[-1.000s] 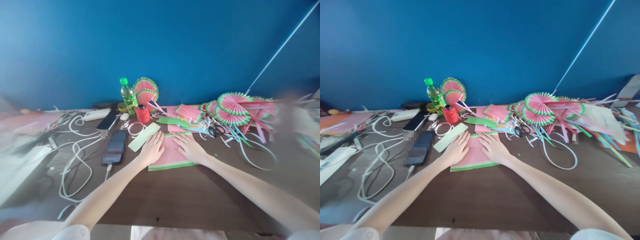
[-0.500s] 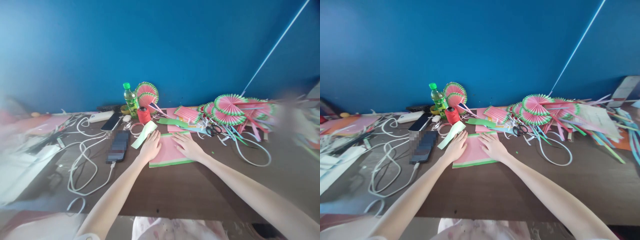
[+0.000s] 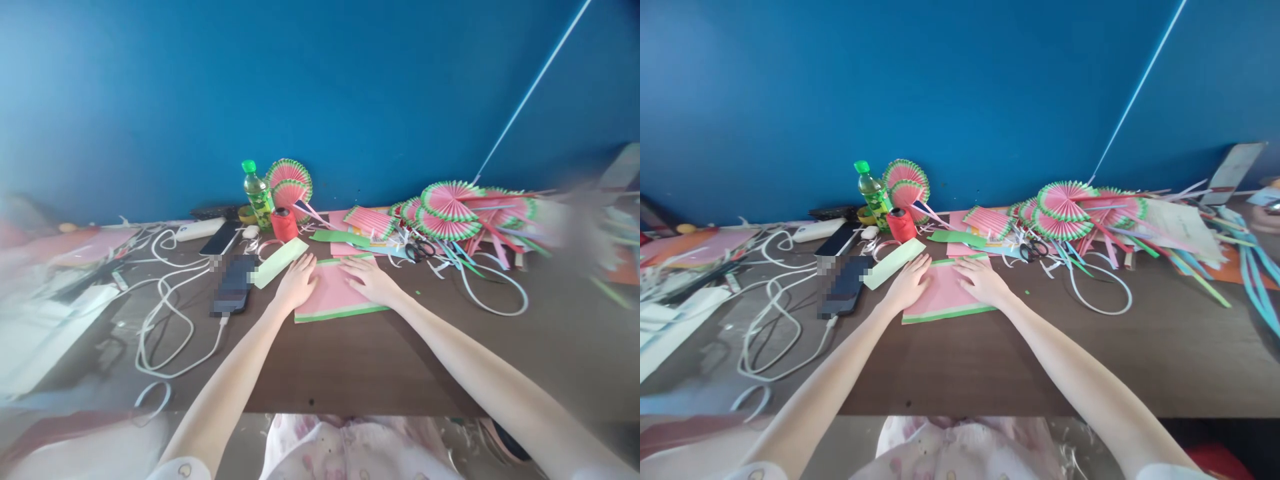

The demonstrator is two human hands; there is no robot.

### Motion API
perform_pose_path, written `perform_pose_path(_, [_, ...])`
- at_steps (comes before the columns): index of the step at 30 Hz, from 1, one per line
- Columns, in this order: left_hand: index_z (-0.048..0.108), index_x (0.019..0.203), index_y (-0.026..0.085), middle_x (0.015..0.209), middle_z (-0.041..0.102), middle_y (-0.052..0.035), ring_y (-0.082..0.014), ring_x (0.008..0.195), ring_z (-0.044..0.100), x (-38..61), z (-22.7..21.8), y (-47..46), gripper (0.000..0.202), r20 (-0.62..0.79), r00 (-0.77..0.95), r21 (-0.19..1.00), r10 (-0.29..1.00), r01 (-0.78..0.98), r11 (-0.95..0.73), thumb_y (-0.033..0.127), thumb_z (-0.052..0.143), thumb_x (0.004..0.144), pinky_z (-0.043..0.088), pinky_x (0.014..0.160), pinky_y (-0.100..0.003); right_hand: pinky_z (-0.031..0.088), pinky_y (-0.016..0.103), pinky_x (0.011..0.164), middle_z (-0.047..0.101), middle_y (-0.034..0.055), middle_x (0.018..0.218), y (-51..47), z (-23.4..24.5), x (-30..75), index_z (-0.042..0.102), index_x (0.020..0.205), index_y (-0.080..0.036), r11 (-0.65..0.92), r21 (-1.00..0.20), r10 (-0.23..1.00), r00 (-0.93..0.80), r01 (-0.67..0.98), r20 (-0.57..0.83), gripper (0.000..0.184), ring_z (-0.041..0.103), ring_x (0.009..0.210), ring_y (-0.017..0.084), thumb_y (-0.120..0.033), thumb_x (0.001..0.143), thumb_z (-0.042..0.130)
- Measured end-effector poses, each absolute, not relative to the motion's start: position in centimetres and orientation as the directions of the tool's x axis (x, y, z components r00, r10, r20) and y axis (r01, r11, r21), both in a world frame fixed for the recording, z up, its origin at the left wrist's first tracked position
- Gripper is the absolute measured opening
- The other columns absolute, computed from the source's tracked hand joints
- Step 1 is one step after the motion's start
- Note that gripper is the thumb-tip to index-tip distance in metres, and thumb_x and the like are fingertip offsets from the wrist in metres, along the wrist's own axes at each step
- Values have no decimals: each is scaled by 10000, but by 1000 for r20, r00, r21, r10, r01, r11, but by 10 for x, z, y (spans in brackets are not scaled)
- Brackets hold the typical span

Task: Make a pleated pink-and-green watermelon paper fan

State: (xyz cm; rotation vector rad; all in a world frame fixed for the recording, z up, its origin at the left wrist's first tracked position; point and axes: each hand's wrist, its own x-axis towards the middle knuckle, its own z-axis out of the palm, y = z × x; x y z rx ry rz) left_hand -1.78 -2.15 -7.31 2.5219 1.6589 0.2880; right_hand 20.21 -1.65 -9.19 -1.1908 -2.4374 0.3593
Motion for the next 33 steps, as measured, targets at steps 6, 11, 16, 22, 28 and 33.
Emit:
perform_pose_path(6, [336, 1353, 68, 1446, 308, -149, -226, 1361, 219, -18, -74, -21, 511, 84, 384, 172, 920, 903, -393, 269, 304, 884, 201, 1109, -417, 260, 457, 1099, 437, 25, 1379, -15, -93, 202, 486, 1288, -233, 604, -405, 796, -547, 687, 260, 429, 341, 1310, 218, -334, 879, 406])
perform_pose_path(11, [317, 1360, 47, 1448, 300, -153, -236, 1370, 184, -17, -74, -22, 519, 81, 378, 151, 922, 910, -386, 261, 283, 889, 190, 1112, -424, 259, 433, 1103, 431, 47, 1381, -15, -91, 202, 490, 1286, -183, 602, -409, 797, -552, 686, 245, 440, 345, 1308, 211, -325, 878, 410])
perform_pose_path(16, [344, 1345, 45, 1444, 308, -157, -232, 1364, 207, -20, -76, -20, 499, 102, 370, 184, 924, 905, -383, 210, 269, 880, 203, 1109, -425, 265, 429, 1099, 457, 47, 1364, -15, -93, 203, 516, 1262, -195, 587, -436, 807, -530, 682, 260, 433, 353, 1303, 218, -355, 867, 440])
perform_pose_path(22, [378, 1331, 81, 1440, 325, -137, -241, 1356, 232, -23, -77, -20, 492, 115, 378, 196, 918, 898, -394, 257, 303, 877, 226, 1099, -432, 369, 383, 1025, 577, 67, 1242, -19, -92, 205, 627, 1094, -197, 583, -494, 813, -467, 645, 349, 312, 495, 1182, 210, -287, 843, 465])
perform_pose_path(28, [443, 1278, 105, 1367, 439, -137, -259, 1267, 383, -21, -70, -28, 457, 187, 336, 155, 923, 918, -365, 226, 349, 848, 315, 1042, -431, 461, 358, 758, 657, 83, 900, -23, -81, 224, 645, 836, -191, 215, -472, 910, 0, 855, 415, 269, 576, 881, 237, -298, 856, 400])
perform_pose_path(33, [439, 1265, 112, 1189, 515, -153, -306, 1123, 459, -23, -67, -35, 489, 220, 277, 145, 935, 939, -312, 223, 447, 789, 373, 956, -459, 439, 368, 779, 655, 58, 817, -20, -81, 229, 613, 911, -181, 235, -583, 936, -18, 777, 353, 211, 568, 811, 218, -285, 795, 472])
